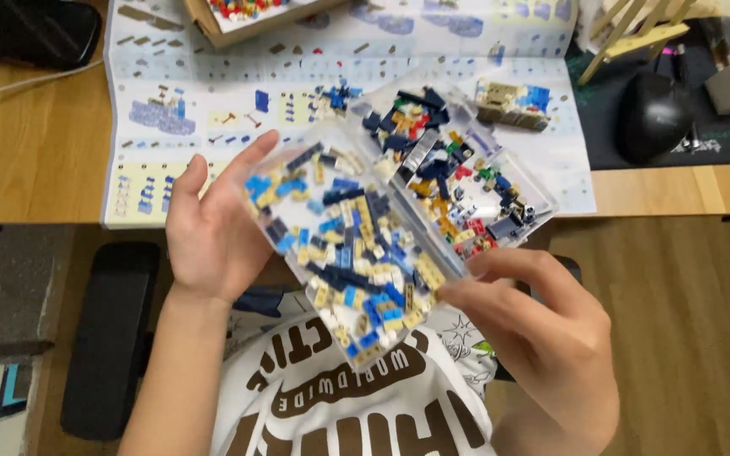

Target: Assembling a model using small building blocks by following printed instructions on a desk.

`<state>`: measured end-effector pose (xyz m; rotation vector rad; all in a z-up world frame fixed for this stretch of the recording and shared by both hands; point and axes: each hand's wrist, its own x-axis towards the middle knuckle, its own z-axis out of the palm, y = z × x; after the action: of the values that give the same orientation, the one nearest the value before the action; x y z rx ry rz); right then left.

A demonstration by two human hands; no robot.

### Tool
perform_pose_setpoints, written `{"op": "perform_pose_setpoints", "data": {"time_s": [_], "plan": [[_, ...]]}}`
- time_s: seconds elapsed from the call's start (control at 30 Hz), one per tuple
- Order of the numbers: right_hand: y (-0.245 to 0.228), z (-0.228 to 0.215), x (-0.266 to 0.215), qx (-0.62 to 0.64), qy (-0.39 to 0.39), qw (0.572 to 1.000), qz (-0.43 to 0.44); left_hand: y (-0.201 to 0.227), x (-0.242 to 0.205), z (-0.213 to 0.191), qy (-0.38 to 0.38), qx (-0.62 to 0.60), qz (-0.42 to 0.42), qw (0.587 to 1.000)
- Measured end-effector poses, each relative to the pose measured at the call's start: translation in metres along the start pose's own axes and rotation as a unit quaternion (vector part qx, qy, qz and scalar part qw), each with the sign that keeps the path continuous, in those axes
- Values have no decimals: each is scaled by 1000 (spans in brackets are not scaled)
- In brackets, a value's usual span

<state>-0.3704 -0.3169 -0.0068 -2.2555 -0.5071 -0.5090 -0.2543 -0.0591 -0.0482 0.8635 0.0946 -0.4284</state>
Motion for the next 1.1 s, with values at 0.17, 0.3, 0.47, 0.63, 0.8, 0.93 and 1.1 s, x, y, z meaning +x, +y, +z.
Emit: {"op": "perform_pose_setpoints", "data": {"time_s": [0.17, 0.3, 0.47, 0.63, 0.8, 0.93, 1.1], "plan": [[9, -3, -41, -20, -126, 991, -47, -30, -26, -18, -238, -188, -138, 943], [15, -7, -62, 24, -209, 978, -9, -69, -49, -32, -207, -221, -130, 944], [8, -5, -70, 34, -156, 985, 57, -77, -85, -11, -110, 109, -9, 988], [0, 16, -58, 52, -87, 994, 42, -78, -105, -16, -98, 267, 72, 956], [8, 61, -51, 56, 64, 996, -30, -86, -115, -27, -64, 235, 85, 966], [7, 88, -58, 36, 138, 990, -5, -85, -116, -31, -56, 219, 79, 971], [9, 88, -58, 33, 143, 989, -20, -91, -111, -35, -72, 215, 104, 968]]}}
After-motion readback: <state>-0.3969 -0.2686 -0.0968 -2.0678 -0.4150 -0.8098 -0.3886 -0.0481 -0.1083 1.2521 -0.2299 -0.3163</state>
